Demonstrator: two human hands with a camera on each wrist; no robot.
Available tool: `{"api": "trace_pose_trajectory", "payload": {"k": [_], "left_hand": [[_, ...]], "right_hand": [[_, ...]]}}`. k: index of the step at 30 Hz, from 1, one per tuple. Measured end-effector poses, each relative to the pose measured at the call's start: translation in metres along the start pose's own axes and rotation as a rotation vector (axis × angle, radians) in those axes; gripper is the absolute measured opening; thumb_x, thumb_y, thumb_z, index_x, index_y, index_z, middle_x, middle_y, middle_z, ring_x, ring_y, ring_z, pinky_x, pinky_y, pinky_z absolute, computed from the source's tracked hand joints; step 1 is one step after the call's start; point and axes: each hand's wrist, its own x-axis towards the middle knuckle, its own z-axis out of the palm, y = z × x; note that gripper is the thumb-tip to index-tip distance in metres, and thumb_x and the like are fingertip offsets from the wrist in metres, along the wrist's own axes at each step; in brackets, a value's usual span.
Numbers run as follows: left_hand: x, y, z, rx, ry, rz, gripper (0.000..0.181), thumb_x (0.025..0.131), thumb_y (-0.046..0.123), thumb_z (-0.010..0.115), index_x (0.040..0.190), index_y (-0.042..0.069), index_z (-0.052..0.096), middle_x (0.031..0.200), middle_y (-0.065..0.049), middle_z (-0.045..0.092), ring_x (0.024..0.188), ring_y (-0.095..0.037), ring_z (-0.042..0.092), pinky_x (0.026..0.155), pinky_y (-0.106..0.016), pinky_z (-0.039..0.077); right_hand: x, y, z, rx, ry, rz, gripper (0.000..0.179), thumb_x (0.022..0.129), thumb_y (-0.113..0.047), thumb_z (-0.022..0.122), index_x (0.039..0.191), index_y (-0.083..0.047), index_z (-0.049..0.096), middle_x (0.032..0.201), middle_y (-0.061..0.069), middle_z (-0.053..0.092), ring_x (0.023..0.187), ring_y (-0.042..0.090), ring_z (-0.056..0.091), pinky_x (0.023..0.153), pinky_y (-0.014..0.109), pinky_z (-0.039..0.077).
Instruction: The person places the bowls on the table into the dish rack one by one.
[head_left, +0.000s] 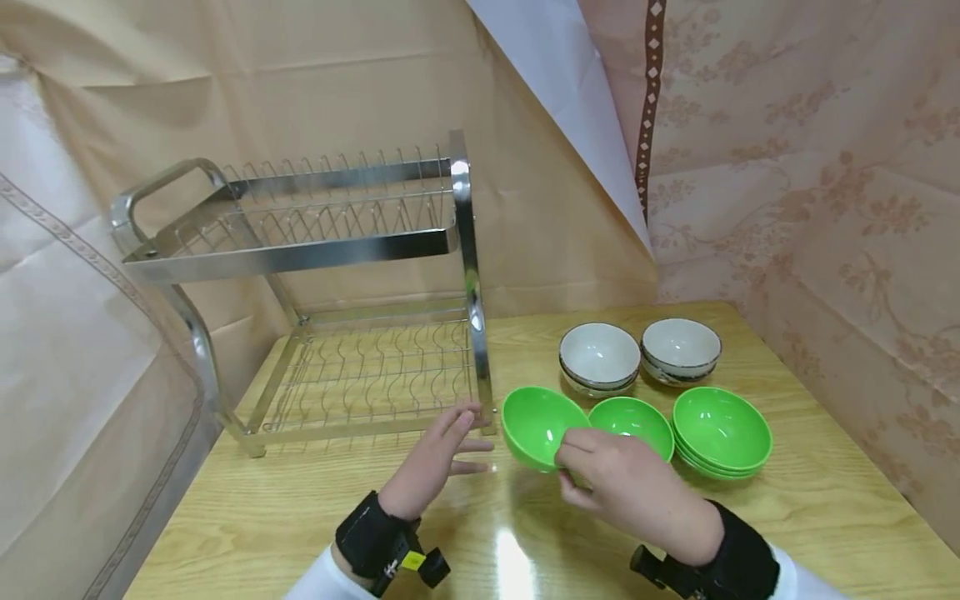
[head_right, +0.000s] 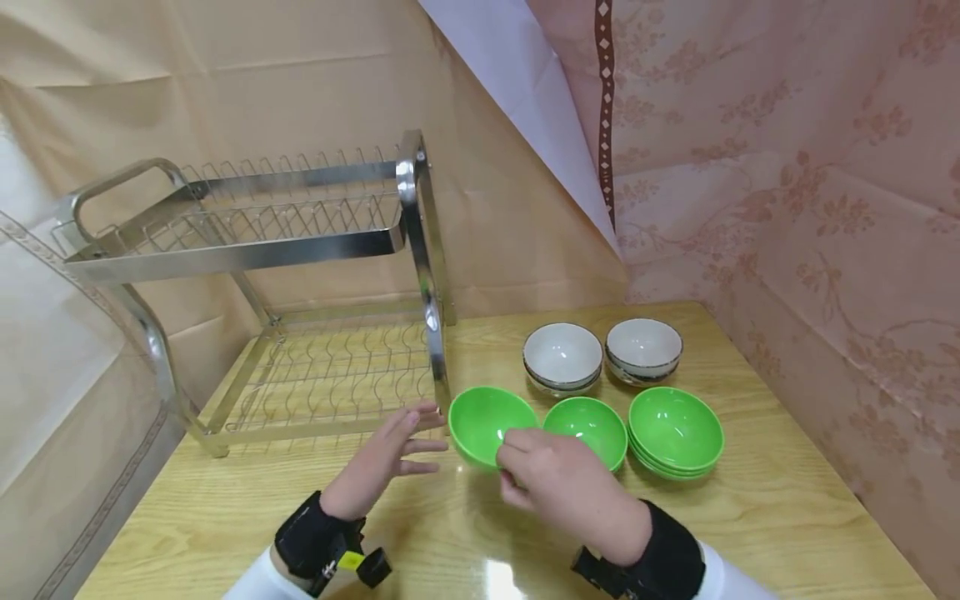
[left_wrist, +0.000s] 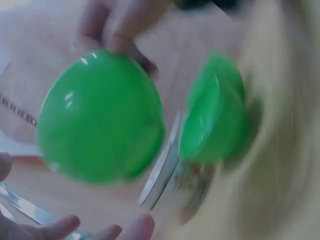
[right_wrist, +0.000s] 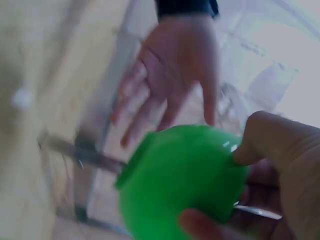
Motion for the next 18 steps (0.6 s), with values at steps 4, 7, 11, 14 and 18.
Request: {"api": "trace_pose_trajectory", "payload": {"k": [4, 7, 11, 14, 18], "left_hand": [[0.001, -0.004, 0.001, -0.258, -0.136, -0.111, 0.058, 0.107, 0.043, 0.029, 0.146, 0.001, 0.032, 0.137, -0.029, 0.044, 0.107, -0.037, 0.057, 0.085, -0.049, 0.054], [0.0, -0.008, 0.0, -0.342, -0.18, -0.163, 0.057, 0.106, 0.044, 0.029, 0.148, 0.005, 0.033, 0.13, -0.027, 0.053, 0.106, -0.037, 0.058, 0.084, -0.046, 0.055], [-0.001, -0.011, -0.003, -0.393, -0.197, -0.175, 0.057, 0.106, 0.042, 0.032, 0.15, 0.006, 0.029, 0.126, -0.024, 0.056, 0.107, -0.038, 0.057, 0.085, -0.046, 0.055], [0.001, -0.012, -0.006, -0.431, -0.207, -0.172, 0.057, 0.106, 0.04, 0.034, 0.151, 0.007, 0.027, 0.126, -0.025, 0.056, 0.109, -0.038, 0.055, 0.09, -0.049, 0.051], [0.003, -0.01, -0.013, -0.457, -0.215, -0.175, 0.055, 0.106, 0.034, 0.036, 0.152, 0.007, 0.023, 0.128, -0.023, 0.054, 0.11, -0.038, 0.055, 0.091, -0.047, 0.051]], "right_hand": [[0.001, -0.012, 0.014, 0.075, -0.009, -0.079, 0.016, 0.066, -0.005, 0.069, 0.072, -0.016, 0.058, 0.074, -0.009, 0.05, 0.063, 0.002, 0.044, 0.048, 0.012, 0.043], [0.0, -0.016, 0.019, 0.101, -0.027, -0.099, 0.019, 0.065, -0.005, 0.073, 0.072, -0.017, 0.06, 0.075, -0.009, 0.051, 0.065, 0.004, 0.045, 0.05, 0.012, 0.044], [-0.001, -0.016, 0.022, 0.115, -0.042, -0.109, 0.018, 0.066, -0.006, 0.075, 0.074, -0.016, 0.063, 0.077, -0.008, 0.053, 0.069, 0.004, 0.047, 0.052, 0.012, 0.046], [0.0, -0.013, 0.023, 0.126, -0.022, -0.118, 0.018, 0.066, -0.005, 0.076, 0.077, -0.015, 0.066, 0.079, -0.007, 0.056, 0.07, 0.005, 0.049, 0.053, 0.013, 0.048], [0.001, -0.009, 0.025, 0.146, 0.023, -0.123, 0.02, 0.066, -0.004, 0.078, 0.081, -0.014, 0.069, 0.085, -0.006, 0.058, 0.075, 0.006, 0.052, 0.057, 0.014, 0.051]]}}
